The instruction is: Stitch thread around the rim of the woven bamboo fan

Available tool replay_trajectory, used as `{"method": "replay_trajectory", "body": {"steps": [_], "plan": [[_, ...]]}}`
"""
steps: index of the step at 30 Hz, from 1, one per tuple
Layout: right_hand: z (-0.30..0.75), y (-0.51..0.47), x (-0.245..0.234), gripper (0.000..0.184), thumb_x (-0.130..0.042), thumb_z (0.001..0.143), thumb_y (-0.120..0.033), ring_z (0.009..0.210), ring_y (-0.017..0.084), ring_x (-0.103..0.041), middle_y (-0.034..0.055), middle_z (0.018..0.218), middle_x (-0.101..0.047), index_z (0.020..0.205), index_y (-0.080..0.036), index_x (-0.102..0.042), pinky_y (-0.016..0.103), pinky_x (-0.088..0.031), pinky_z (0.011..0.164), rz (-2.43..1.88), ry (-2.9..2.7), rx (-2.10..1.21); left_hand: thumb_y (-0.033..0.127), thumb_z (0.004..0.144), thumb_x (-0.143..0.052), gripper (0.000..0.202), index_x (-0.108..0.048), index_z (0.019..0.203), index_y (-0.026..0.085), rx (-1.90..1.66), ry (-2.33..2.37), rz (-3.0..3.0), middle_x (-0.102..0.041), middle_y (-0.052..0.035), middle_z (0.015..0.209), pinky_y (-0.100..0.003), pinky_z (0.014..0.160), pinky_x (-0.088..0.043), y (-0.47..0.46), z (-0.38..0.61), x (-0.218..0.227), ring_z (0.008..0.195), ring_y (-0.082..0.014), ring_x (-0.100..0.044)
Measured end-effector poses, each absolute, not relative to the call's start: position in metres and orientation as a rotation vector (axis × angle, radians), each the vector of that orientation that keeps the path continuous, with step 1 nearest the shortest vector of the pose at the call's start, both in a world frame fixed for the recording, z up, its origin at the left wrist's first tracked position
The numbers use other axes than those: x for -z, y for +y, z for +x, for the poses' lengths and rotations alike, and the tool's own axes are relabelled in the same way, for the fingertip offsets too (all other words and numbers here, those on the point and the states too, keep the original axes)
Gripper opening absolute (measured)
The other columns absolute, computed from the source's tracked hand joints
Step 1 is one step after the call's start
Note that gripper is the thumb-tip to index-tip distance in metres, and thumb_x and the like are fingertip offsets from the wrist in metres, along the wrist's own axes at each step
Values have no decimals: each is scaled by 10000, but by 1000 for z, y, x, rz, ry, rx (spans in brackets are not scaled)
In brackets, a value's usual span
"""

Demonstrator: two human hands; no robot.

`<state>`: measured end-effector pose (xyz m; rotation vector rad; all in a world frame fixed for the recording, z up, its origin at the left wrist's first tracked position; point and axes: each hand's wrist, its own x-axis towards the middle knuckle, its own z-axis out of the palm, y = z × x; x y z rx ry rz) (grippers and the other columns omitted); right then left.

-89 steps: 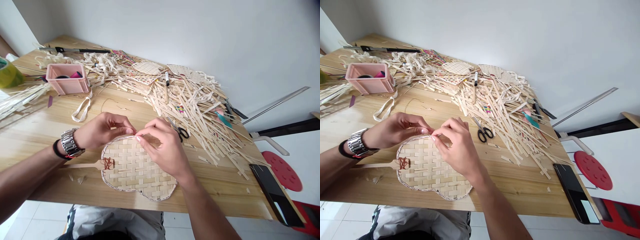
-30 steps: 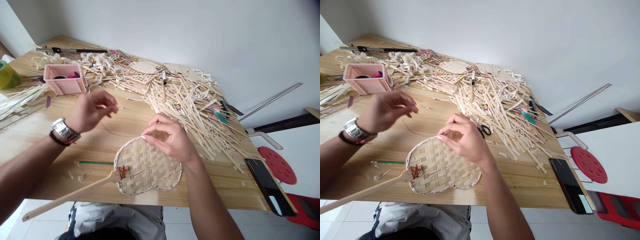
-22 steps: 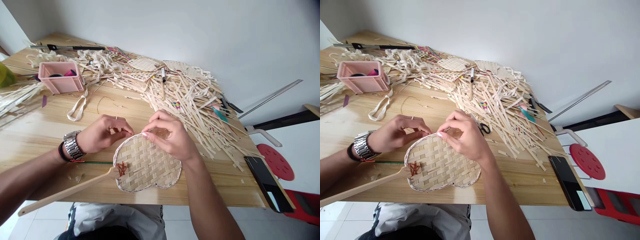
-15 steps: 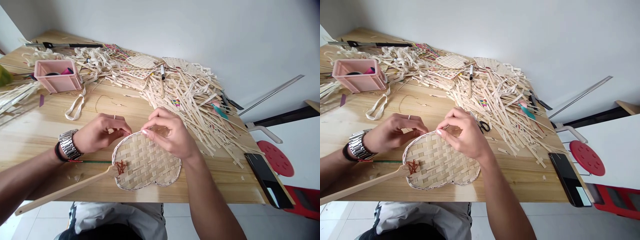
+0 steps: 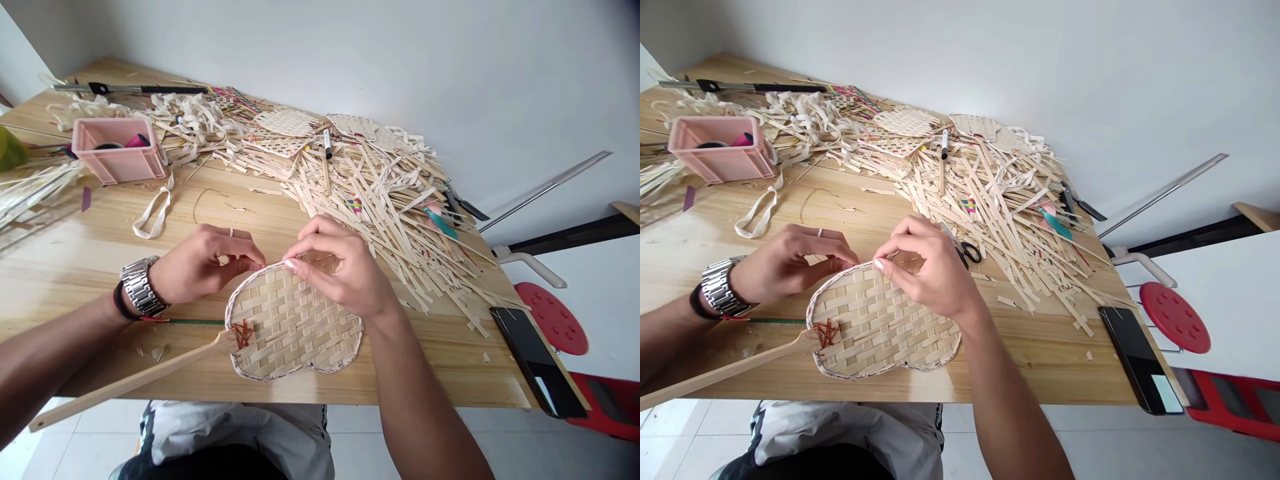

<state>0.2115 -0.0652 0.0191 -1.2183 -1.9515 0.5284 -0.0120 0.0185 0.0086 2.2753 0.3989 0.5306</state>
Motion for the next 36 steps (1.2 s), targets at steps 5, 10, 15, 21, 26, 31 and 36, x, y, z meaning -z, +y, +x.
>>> {"method": "replay_trajectory", "body": {"steps": [5, 10, 15, 21, 26, 31, 36], "plan": [[211, -64, -18, 67, -670, 863, -220, 792, 148, -558, 25, 840, -591, 847, -183, -724, 337, -451, 750, -1223, -1952, -530, 286, 939, -472, 222, -691, 971, 286, -543, 351, 2306, -706, -30, 832, -358, 620, -487, 20, -14, -7, 702, -185, -638], [211, -65, -18, 68, -674, 862, -215, 788, 145, -556, 25, 831, -590, 842, -176, -725, 335, -449, 745, -1231, -1956, -524, 274, 939, -481, 205, -683, 979, 272, -555, 330, 2343, -701, -34, 831, -348, 604, -479, 21, -14, -6, 693, -178, -633], [211, -65, -17, 68, -671, 865, -219, 797, 147, -557, 24, 841, -586, 849, -184, -727, 338, -453, 752, -1236, -1954, -530, 271, 937, -480, 202, -680, 969, 264, -560, 300, 2365, -704, -31, 826, -331, 590, -475, 21, -14, -6, 679, -166, -632], [210, -64, -18, 75, -671, 866, -208, 801, 142, -560, 28, 839, -589, 853, -166, -731, 329, -451, 752, -1240, -1968, -525, 259, 938, -469, 218, -682, 981, 246, -558, 269, 2368, -708, -44, 838, -325, 594, -482, 21, -14, -7, 684, -164, -636], [209, -66, -16, 71, -673, 866, -217, 797, 139, -559, 21, 844, -589, 857, -174, -729, 330, -447, 758, -1260, -1970, -540, 209, 929, -475, 222, -690, 987, 223, -577, 240, 2403, -695, -51, 817, -312, 587, -469, 20, -15, -7, 670, -156, -618], [207, -65, -15, 76, -672, 869, -218, 829, 147, -564, 24, 862, -593, 865, -173, -733, 338, -447, 793, -1271, -1976, -566, 158, 937, -468, 236, -701, 969, 177, -592, 226, 2425, -696, -71, 815, -294, 601, -466, 20, -15, -7, 677, -150, -612], [206, -65, -14, 73, -683, 861, -215, 829, 148, -561, 26, 853, -596, 856, -165, -736, 337, -445, 796, -1262, -1983, -556, 87, 932, -511, 205, -711, 922, 133, -606, 255, 2400, -702, -59, 808, -241, 616, -452, 19, -14, -4, 672, -111, -609]]}}
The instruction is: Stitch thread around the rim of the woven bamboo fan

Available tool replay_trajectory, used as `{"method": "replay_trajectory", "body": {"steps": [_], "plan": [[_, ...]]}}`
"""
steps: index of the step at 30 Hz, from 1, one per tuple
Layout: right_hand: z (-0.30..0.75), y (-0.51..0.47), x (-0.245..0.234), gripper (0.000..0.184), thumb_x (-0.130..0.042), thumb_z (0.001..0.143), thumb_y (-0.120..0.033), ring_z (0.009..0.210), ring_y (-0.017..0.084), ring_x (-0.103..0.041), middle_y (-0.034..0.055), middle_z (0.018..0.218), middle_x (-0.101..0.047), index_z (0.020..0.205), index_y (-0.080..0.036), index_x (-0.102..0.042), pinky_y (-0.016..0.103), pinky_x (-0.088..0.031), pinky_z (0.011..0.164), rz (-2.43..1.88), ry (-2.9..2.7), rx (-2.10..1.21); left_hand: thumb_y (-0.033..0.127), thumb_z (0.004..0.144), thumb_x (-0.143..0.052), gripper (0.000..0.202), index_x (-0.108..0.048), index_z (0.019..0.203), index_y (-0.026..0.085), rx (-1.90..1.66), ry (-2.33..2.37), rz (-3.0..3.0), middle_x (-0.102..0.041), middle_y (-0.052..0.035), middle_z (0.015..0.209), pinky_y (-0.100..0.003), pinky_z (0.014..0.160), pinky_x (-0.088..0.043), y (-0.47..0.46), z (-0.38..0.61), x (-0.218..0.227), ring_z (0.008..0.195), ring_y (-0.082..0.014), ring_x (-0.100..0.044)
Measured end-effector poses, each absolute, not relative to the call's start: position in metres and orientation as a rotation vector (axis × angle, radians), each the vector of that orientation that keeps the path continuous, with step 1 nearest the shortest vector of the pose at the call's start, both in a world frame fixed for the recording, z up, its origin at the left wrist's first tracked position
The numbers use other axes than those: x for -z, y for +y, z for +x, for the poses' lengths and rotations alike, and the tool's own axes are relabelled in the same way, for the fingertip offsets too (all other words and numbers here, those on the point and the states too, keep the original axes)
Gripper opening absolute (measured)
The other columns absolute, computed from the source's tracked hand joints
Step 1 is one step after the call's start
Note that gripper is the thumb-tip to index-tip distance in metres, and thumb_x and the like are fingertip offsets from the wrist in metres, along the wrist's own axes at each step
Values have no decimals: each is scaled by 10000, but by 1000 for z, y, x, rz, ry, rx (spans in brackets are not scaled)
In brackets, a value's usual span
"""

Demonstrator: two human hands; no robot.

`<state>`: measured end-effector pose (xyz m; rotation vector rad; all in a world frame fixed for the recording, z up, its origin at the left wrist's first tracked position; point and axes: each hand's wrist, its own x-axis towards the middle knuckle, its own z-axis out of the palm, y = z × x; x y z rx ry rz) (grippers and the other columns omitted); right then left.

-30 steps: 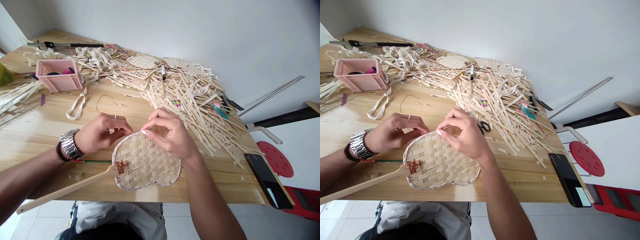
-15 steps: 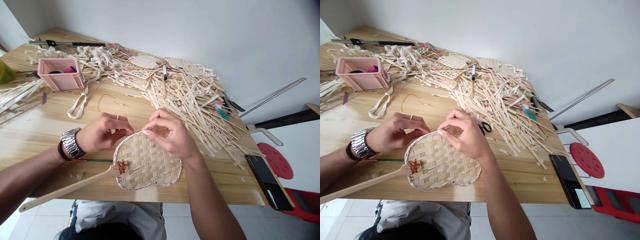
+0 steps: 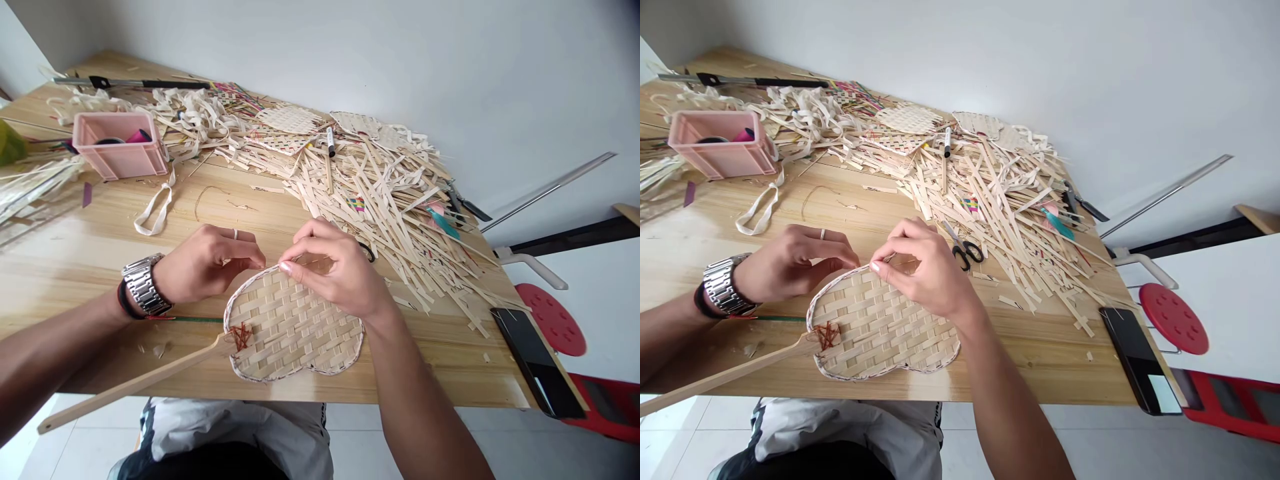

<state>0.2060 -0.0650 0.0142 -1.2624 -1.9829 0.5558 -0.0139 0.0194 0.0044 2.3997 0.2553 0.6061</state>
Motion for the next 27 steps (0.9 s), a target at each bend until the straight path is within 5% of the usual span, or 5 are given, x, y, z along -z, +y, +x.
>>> {"method": "replay_trajectory", "body": {"steps": [8, 21, 27], "plan": [[205, -64, -13, 57, -696, 858, -218, 819, 140, -553, 17, 848, -583, 871, -180, -737, 322, -447, 790, -1254, -1964, -544, 72, 913, -554, 168, -713, 889, 123, -600, 269, 2277, -715, -46, 801, -188, 647, -465, 19, -12, -1, 688, -86, -630], [207, -63, -12, 72, -676, 880, -264, 815, 148, -543, 10, 842, -559, 909, -230, -732, 329, -450, 791, -1219, -1962, -577, 217, 894, -537, 176, -687, 965, 274, -530, 239, 2223, -689, -25, 807, -321, 632, -490, 24, -12, -4, 676, -162, -613], [205, -64, -11, 72, -681, 876, -261, 813, 139, -543, 8, 840, -562, 896, -213, -731, 320, -441, 792, -1223, -1977, -581, 207, 919, -530, 176, -698, 967, 227, -526, 236, 2217, -683, -34, 813, -294, 639, -479, 21, -13, -5, 685, -146, -608]]}}
